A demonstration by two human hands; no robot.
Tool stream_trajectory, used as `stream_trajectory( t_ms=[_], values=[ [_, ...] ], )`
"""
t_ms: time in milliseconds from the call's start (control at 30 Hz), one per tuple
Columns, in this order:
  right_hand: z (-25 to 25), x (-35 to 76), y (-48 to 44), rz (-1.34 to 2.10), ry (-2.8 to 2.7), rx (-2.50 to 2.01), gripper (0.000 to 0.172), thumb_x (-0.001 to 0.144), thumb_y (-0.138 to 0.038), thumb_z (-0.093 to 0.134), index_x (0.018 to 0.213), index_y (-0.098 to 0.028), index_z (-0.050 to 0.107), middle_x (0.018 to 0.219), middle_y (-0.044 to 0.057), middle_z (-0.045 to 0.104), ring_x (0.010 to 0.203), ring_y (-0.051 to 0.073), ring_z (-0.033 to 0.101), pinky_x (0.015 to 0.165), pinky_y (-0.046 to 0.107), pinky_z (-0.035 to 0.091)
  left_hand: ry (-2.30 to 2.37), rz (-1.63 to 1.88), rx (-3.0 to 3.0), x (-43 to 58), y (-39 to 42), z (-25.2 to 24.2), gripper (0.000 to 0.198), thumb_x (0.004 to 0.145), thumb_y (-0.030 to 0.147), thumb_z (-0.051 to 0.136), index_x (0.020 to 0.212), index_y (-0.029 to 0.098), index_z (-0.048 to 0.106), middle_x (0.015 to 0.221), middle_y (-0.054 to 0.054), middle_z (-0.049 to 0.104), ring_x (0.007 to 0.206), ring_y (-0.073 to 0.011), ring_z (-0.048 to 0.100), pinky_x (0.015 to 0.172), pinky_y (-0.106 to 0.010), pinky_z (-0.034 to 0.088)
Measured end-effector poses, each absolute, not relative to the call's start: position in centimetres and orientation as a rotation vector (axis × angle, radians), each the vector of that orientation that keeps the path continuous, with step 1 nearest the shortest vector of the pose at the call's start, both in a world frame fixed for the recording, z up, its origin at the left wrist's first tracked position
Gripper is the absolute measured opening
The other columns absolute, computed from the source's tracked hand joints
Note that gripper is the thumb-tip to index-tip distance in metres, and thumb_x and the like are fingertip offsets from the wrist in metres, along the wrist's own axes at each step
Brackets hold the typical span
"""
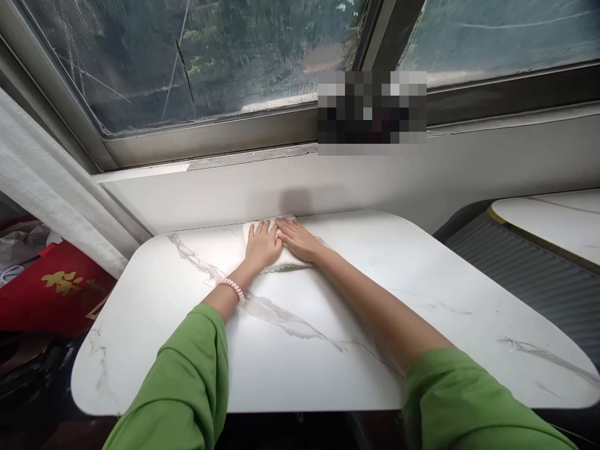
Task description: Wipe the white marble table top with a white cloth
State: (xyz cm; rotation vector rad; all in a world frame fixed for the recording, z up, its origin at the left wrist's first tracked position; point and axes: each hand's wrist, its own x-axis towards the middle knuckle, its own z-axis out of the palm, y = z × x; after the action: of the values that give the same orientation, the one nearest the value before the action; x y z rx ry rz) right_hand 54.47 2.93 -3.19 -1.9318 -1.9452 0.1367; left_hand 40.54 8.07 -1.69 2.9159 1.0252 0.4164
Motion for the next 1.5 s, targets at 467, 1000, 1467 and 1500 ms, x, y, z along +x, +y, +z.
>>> stream_trajectory(
  t_ms=[467,1000,1467,1500],
  values=[
    [-4.7,52.9,-16.1,0.086,-1.997,-1.841,0.056,0.101,-0.041,0.016,0.154,-0.025,0.006,0.158,0.004,0.021,0.145,0.021,0.017,0.118,0.054,0.018,0.752,0.174,2.967,37.9,-8.7,-0.7,0.061,0.096,0.035,0.024,0.146,0.000,0.028,0.156,-0.018,0.022,0.145,-0.0320,0.010,0.118,-0.057,0.008],
    [-4.0,53.1,-20.2,0.024,-1.890,-2.008,0.058,0.100,-0.043,0.019,0.154,-0.026,0.005,0.157,0.004,0.025,0.144,0.022,0.021,0.118,0.052,0.021,0.534,0.103,2.936,39.3,-11.2,-0.8,0.063,0.096,0.036,0.021,0.149,0.001,0.020,0.157,-0.018,0.016,0.146,-0.0310,0.008,0.114,-0.064,0.006],
    [-3.1,62.1,-3.1,0.119,-1.864,-2.106,0.057,0.096,-0.031,0.018,0.145,-0.007,0.033,0.152,0.015,0.036,0.142,0.025,0.027,0.116,0.050,0.022,0.797,0.304,2.876,49.1,3.2,-1.5,0.055,0.093,0.029,0.024,0.143,0.009,0.036,0.153,-0.011,0.033,0.143,-0.0217,0.024,0.118,-0.052,0.007],
    [-2.9,62.4,-2.3,0.120,-1.853,-2.099,0.056,0.095,-0.029,0.020,0.143,-0.007,0.036,0.150,0.015,0.039,0.140,0.025,0.031,0.115,0.050,0.023,0.814,0.323,2.872,49.6,3.8,-1.5,0.054,0.093,0.029,0.024,0.142,0.009,0.037,0.152,-0.011,0.035,0.142,-0.0220,0.025,0.118,-0.053,0.007]
  ],
)
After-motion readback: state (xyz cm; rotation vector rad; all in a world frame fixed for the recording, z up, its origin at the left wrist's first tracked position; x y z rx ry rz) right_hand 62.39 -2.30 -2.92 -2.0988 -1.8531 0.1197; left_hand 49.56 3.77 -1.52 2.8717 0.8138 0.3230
